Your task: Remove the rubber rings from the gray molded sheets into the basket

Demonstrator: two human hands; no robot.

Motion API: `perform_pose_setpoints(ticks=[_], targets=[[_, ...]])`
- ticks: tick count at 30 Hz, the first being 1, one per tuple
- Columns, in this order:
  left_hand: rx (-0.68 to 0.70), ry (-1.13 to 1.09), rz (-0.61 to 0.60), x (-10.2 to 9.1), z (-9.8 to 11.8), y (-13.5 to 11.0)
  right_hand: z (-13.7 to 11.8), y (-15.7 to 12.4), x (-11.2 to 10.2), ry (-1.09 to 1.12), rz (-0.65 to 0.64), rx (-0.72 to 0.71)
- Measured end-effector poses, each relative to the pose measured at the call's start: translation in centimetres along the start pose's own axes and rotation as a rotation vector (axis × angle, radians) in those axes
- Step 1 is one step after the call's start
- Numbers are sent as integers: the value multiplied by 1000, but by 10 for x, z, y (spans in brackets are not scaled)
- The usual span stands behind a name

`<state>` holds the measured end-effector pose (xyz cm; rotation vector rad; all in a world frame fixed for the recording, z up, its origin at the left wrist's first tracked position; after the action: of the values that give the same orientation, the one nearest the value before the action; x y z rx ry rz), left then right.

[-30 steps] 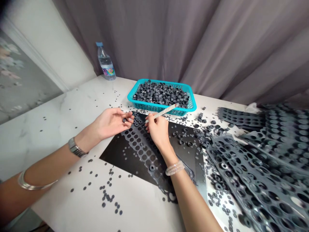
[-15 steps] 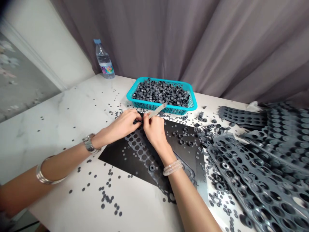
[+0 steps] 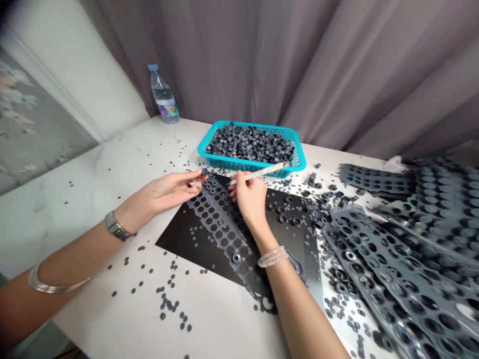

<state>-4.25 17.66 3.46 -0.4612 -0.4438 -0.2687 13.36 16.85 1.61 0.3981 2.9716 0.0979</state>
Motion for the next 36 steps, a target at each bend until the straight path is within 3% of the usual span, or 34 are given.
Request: perform_pose_setpoints(ticks=[10,16,21,25,27,29,32,36], targets=[[-66,-229,-57,9,-12,-1,-2,0,1,-48,-14,-42],[-86,-211,-48,11,-17,-3,-5,-3,6,-83,-60,-59],[-46,-275,-114,16,-9,-8,-7,-4,7,-85,-65,-65],[36,-328,-82,11,-2,-5,-8,-6,13,-116,-114,-74],[77,-217,-55,6,-2,-1,-8,-7,17,-167,-147,-95],[145,37,-19,2,0,3,-8,-7,21,-220,-173,-128],[326,616,66,2,7,3,-10,-8,23,-280,-192,-186],[618,1324,111,20,11,-3,-11,-8,23,-335,-191,-234]])
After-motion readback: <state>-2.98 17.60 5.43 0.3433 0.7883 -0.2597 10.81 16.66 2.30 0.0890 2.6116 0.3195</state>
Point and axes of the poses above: each hand's wrist, its own y-axis towards the middle knuckle, its own x-axis out of the palm, z = x × y, the point moved 7 cm from there along y, towards the middle knuckle, and after that the axes turned 2 degrees about -y, right-handed, at the moved point
